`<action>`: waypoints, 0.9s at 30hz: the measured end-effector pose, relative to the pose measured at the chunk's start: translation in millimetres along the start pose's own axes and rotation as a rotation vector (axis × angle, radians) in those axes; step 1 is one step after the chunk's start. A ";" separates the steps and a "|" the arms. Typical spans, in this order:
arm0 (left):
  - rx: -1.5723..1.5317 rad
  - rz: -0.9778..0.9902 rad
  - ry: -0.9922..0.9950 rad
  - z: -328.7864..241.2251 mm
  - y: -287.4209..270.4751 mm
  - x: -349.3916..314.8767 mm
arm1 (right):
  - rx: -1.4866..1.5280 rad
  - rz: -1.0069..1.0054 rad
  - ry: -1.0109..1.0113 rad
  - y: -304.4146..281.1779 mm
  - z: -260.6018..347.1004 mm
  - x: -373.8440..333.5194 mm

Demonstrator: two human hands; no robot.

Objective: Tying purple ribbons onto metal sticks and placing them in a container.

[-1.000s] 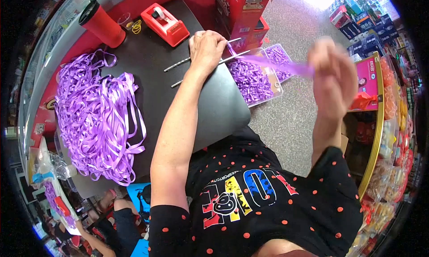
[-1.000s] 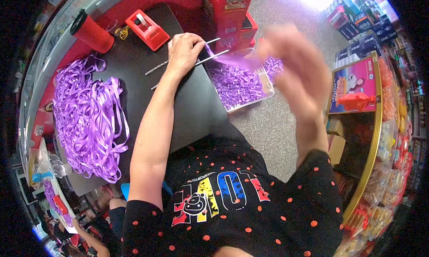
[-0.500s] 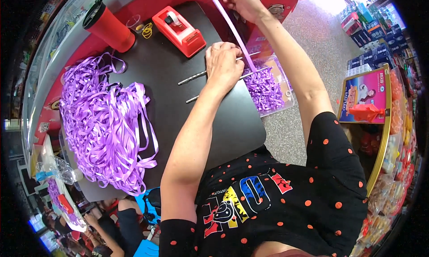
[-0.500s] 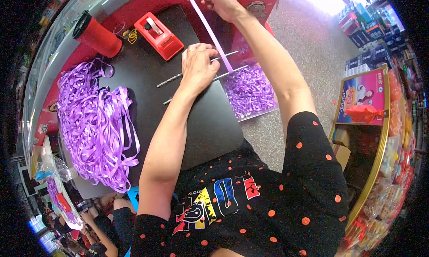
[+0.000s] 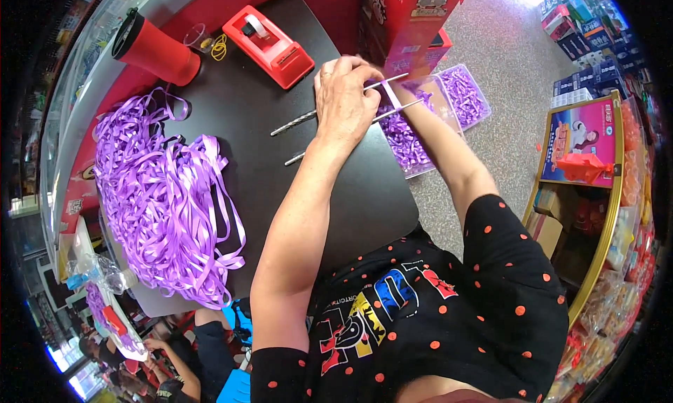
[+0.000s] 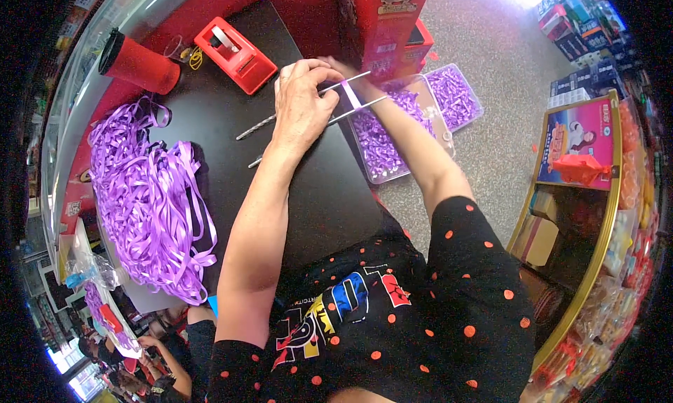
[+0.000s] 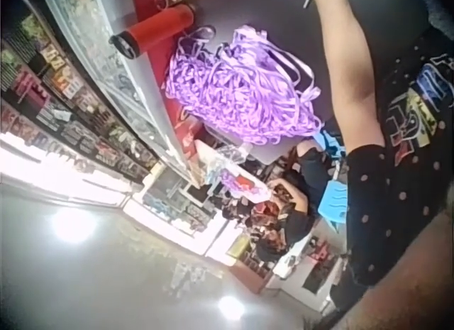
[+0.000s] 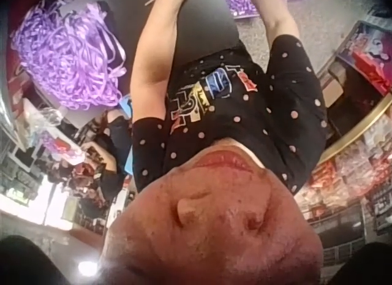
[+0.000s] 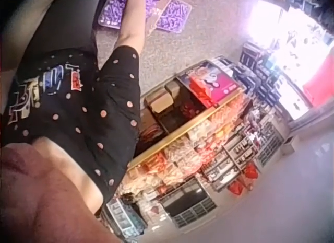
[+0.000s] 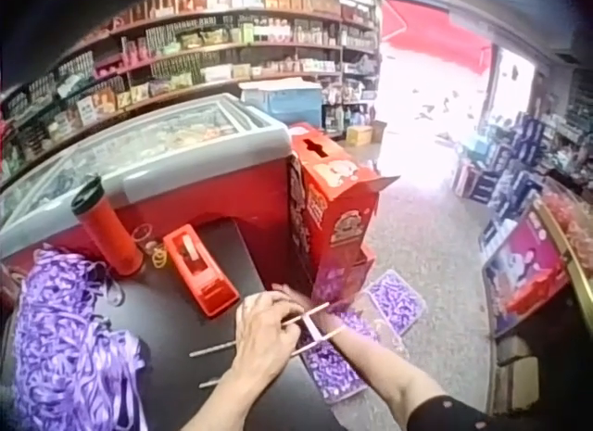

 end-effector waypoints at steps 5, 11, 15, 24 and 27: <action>0.015 0.007 -0.008 5.7 -6.9 -6.3 | -0.341 -0.239 0.189 35.9 0.0 -137.6; 0.009 0.022 0.001 1.9 -8.6 -4.8 | -0.455 -0.479 0.143 56.3 55.3 -272.1; 0.036 0.031 0.015 4.4 -5.5 -4.2 | -0.515 -0.505 0.145 78.7 108.5 -302.8; 0.008 0.019 0.027 3.7 -5.4 -4.6 | -0.498 -0.522 0.007 103.7 174.0 -307.6; 0.017 0.010 0.040 4.2 -6.6 -4.9 | -0.708 -0.461 -0.070 107.5 181.6 -305.5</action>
Point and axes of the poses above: each hand's wrist, its own x-axis towards the middle knuckle, its own y-axis out of the palm, z = x × y, the point moved 4 cm from there along x, towards the middle knuckle, and after that the axes turned 9 degrees about -x, right-handed, at the moved point
